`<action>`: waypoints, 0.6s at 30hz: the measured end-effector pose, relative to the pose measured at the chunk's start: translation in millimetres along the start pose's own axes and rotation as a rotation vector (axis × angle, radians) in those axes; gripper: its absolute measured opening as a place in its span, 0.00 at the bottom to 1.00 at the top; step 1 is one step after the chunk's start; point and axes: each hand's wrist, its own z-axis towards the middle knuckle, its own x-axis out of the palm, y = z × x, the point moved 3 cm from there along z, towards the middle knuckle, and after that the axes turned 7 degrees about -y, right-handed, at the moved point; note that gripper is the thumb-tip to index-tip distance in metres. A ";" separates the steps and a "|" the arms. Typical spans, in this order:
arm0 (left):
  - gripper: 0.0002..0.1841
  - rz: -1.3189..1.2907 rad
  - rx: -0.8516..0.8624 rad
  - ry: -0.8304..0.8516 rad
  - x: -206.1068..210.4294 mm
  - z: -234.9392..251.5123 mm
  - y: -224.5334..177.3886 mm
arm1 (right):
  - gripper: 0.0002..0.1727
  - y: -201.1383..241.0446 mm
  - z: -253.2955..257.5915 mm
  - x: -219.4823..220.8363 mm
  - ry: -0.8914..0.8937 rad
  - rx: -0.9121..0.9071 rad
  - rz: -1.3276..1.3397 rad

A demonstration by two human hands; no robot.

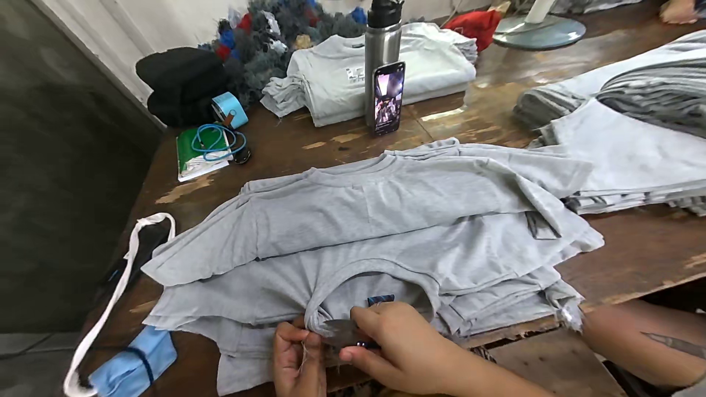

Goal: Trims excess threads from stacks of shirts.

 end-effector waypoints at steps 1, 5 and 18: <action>0.03 0.002 0.002 0.010 0.0 0.2 0.2 | 0.27 1.8 -0.5 1.8 -0.001 -0.002 -0.048; 0.04 -0.035 -0.022 0.022 -1.1 0.2 1.0 | 0.28 6.1 -0.4 6.2 -0.007 0.008 -0.152; 0.04 -0.063 -0.033 0.013 -1.7 -0.2 2.7 | 0.28 6.5 -2.6 15.3 -0.098 -0.043 -0.296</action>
